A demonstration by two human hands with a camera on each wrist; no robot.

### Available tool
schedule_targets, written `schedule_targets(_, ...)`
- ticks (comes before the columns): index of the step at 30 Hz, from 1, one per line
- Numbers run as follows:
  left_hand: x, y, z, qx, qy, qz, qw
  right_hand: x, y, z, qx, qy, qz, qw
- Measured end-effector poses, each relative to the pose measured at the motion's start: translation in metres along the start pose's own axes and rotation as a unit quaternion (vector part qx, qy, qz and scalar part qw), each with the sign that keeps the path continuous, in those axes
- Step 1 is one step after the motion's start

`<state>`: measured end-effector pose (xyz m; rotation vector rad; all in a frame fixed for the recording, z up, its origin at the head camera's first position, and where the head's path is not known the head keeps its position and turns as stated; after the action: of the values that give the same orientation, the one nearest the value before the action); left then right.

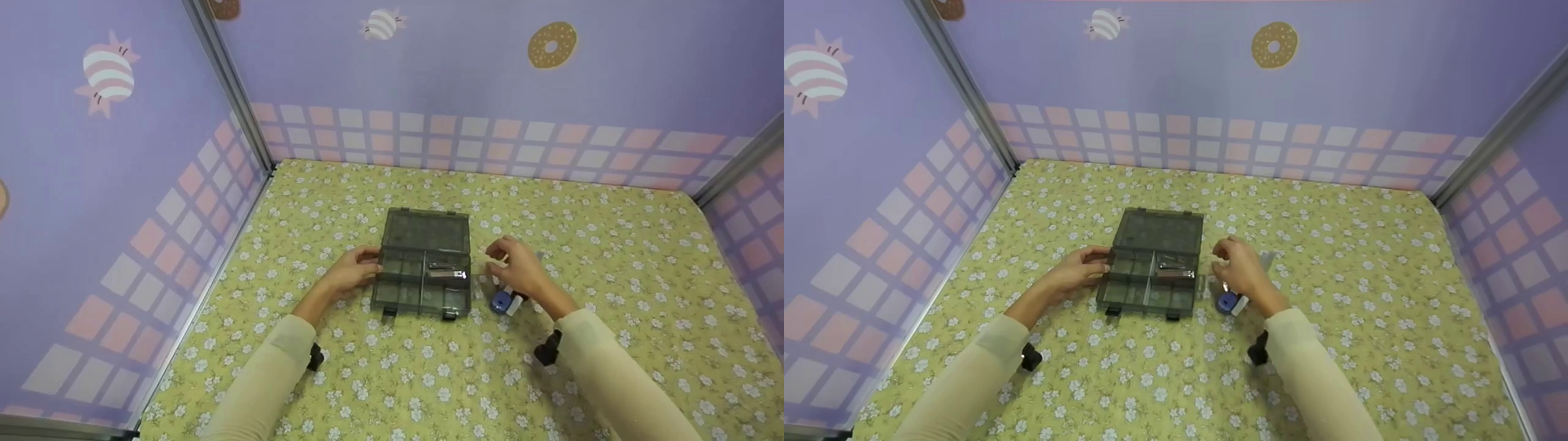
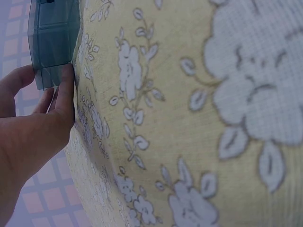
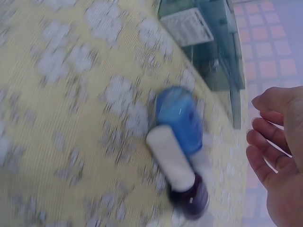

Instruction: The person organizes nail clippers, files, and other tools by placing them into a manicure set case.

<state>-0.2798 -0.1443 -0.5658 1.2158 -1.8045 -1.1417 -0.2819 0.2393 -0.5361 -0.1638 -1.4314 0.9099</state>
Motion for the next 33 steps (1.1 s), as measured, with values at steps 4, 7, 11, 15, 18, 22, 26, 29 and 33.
schedule_targets(4, 0.000, 0.000, 0.000, 0.003, -0.001, 0.005, 1.0000, 0.005, 0.007, -0.012, 0.003, -0.002, -0.002, 1.000)
schedule_targets(7, 0.001, 0.000, 0.001, 0.006, -0.006, 0.001, 1.0000, 0.006, 0.011, -0.021, 0.014, -0.007, -0.017, 1.000)
schedule_targets(11, 0.001, -0.001, 0.002, 0.005, -0.014, -0.006, 0.9999, 0.007, 0.012, -0.030, 0.032, -0.025, -0.041, 0.998)
schedule_targets(15, 0.000, -0.001, 0.002, 0.003, -0.016, -0.005, 0.9999, 0.007, 0.011, -0.040, 0.049, -0.048, -0.051, 0.996)
schedule_targets(18, 0.000, -0.001, 0.002, 0.002, -0.013, -0.005, 0.9999, 0.006, 0.011, -0.048, 0.069, -0.059, -0.069, 0.994)
schedule_targets(22, 0.001, -0.001, 0.002, 0.002, -0.007, -0.005, 1.0000, 0.004, 0.008, -0.056, 0.108, -0.059, -0.099, 0.988)
schedule_targets(26, 0.001, 0.000, 0.002, 0.007, -0.002, -0.001, 1.0000, 0.003, 0.007, -0.063, 0.131, -0.066, -0.115, 0.982)
schedule_targets(29, 0.001, -0.001, 0.001, 0.009, 0.000, 0.003, 1.0000, 0.001, 0.008, -0.066, 0.131, -0.075, -0.127, 0.980)
schedule_targets(33, 0.001, -0.002, 0.001, 0.009, 0.001, 0.005, 0.9999, -0.002, 0.010, -0.067, 0.122, -0.086, -0.137, 0.979)
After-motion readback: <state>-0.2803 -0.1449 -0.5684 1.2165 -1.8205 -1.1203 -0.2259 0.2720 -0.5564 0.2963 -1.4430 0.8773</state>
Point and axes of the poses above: each hand's wrist, its own z-axis towards the middle knuckle, its own x-axis out of the back of the hand, y = z × x, the point moved 2 cm from there along z, towards the middle knuckle, and after that the axes turned 5 degrees about x, right-handed, at the moved point
